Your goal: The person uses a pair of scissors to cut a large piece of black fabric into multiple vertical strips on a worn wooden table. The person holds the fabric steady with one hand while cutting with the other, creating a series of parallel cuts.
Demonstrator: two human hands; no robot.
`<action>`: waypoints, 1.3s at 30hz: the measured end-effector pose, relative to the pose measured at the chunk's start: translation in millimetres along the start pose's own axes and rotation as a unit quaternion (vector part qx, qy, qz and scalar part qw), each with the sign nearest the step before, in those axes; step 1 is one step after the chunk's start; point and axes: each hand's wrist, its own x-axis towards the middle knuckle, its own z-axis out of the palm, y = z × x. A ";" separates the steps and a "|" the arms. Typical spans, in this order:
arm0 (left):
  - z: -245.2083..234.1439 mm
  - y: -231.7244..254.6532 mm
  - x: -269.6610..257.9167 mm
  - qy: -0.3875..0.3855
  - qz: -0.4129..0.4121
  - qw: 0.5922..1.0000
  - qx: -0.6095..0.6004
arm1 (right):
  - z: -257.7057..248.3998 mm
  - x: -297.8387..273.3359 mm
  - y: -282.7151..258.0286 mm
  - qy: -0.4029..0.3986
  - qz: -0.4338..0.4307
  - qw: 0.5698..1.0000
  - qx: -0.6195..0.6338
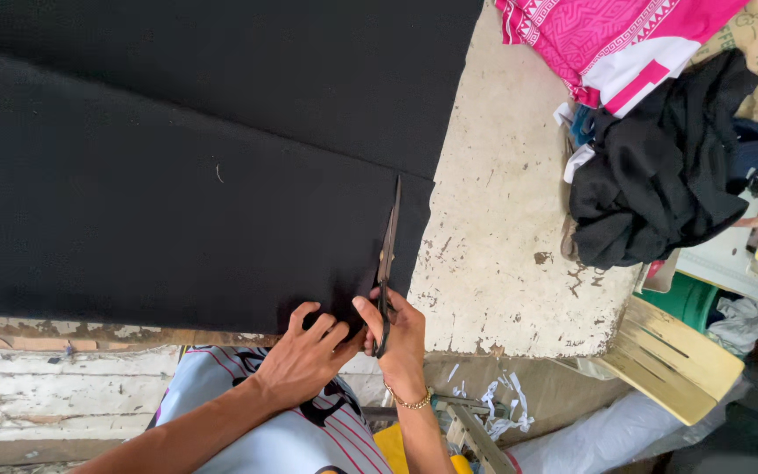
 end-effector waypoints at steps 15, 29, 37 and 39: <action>6.1 1.1 -1.4 -0.023 0.004 1.000 0.017 | 6.7 8.9 -11.4 -0.009 -0.035 0.999 -0.029; 2.6 12.5 3.0 0.003 -0.010 0.997 0.072 | -19.6 -19.0 -22.0 -0.089 -0.059 0.993 -0.046; -4.4 29.9 6.7 0.019 0.009 0.994 0.105 | -100.9 -82.7 76.4 -0.086 -0.130 0.975 -0.160; 6.1 32.3 7.5 -0.032 -0.011 0.988 0.149 | -110.6 -98.1 108.5 -0.033 -0.094 0.995 0.006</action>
